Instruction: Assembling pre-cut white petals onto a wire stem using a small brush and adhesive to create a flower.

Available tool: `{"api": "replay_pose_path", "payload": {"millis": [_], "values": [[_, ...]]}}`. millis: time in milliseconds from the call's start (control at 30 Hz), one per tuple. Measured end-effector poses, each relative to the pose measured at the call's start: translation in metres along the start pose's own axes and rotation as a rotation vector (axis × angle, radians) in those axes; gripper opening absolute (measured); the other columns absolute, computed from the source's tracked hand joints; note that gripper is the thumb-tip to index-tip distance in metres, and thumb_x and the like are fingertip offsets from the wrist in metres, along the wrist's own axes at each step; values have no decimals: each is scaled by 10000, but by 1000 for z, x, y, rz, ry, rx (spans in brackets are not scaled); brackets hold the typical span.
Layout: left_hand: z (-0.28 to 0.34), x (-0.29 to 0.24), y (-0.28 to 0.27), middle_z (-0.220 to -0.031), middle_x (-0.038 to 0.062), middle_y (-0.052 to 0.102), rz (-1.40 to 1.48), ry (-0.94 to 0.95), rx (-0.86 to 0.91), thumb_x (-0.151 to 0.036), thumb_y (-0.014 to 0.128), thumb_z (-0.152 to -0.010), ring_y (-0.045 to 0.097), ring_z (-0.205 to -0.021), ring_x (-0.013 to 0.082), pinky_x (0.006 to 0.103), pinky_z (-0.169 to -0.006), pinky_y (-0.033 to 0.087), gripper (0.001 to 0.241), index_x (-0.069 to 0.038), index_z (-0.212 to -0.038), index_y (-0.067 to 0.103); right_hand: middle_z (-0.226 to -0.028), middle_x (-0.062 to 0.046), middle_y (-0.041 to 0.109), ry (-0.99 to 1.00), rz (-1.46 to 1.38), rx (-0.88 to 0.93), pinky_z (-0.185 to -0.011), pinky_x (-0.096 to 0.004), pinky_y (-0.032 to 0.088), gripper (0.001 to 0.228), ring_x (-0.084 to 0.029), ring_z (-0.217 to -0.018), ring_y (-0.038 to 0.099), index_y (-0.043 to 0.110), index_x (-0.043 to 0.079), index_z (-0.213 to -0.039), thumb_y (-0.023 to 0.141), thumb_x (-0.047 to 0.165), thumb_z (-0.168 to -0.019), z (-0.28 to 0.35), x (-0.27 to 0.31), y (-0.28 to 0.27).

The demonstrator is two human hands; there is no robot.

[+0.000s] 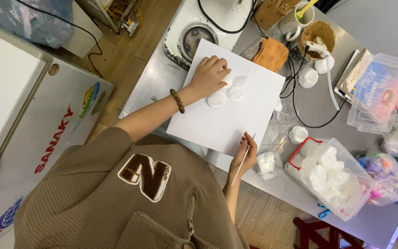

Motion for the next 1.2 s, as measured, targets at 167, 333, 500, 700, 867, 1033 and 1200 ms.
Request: {"api": "replay_pose_path", "payload": {"millis": [167,333,500,700,867,1033,1200], "values": [[6,6,18,-981,-9,609,-60,18,37,-140,828,-758,555,-955,193,346,-846,431,162,-124,-895,743,-1188,-114,725,8,-15,7,-941,-313,557,269,-170,-1051,681,688,-4,-1230,567,173,-1068,1,3,8],[-2,3,5,-914,-47,666,11,12,3,-159,836,-821,578,-954,152,360,-891,429,104,-157,-846,735,-1194,-114,729,11,-25,-12,-947,-304,554,265,-168,-1049,690,686,-13,-1230,601,170,-1057,-7,18,10],[-22,1,-17,-825,-17,732,451,-220,149,-217,848,-801,652,-824,169,403,-837,435,129,-122,-837,769,-1179,-136,716,17,-153,49,-768,-276,581,319,-151,-905,680,661,-15,-1247,678,166,-985,-35,49,19],[-3,-42,7,-878,21,725,688,-231,492,-224,821,-831,707,-802,179,332,-715,532,166,-87,-893,751,-1022,-101,713,244,-317,268,-656,-275,591,309,-146,-806,692,642,0,-1187,719,126,-916,-57,64,55],[19,-35,27,-964,50,700,839,-373,591,-189,813,-856,690,-816,176,315,-720,543,187,-70,-982,742,-870,-93,688,314,-381,210,-674,-292,610,146,-149,-733,692,646,-14,-1016,739,71,-943,-50,35,57],[35,-33,41,-1112,29,704,1169,-459,630,-132,748,-885,686,-954,130,298,-829,571,252,-83,-1132,731,-831,-94,687,408,-476,138,-658,-300,626,111,-151,-689,700,635,3,-966,727,59,-936,-40,15,56],[28,-30,42,-1083,29,770,1153,-405,595,-130,765,-912,696,-1006,132,295,-894,560,214,-76,-1119,771,-856,-87,698,399,-530,98,-653,-303,624,110,-153,-677,695,659,-5,-966,731,78,-957,-38,7,52]]}}
Point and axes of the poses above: each hand's wrist, its own z-axis away from the middle knuckle, its own y-axis out of the palm, x = y × z, the point moved 8 cm from there along -z, towards the middle knuckle
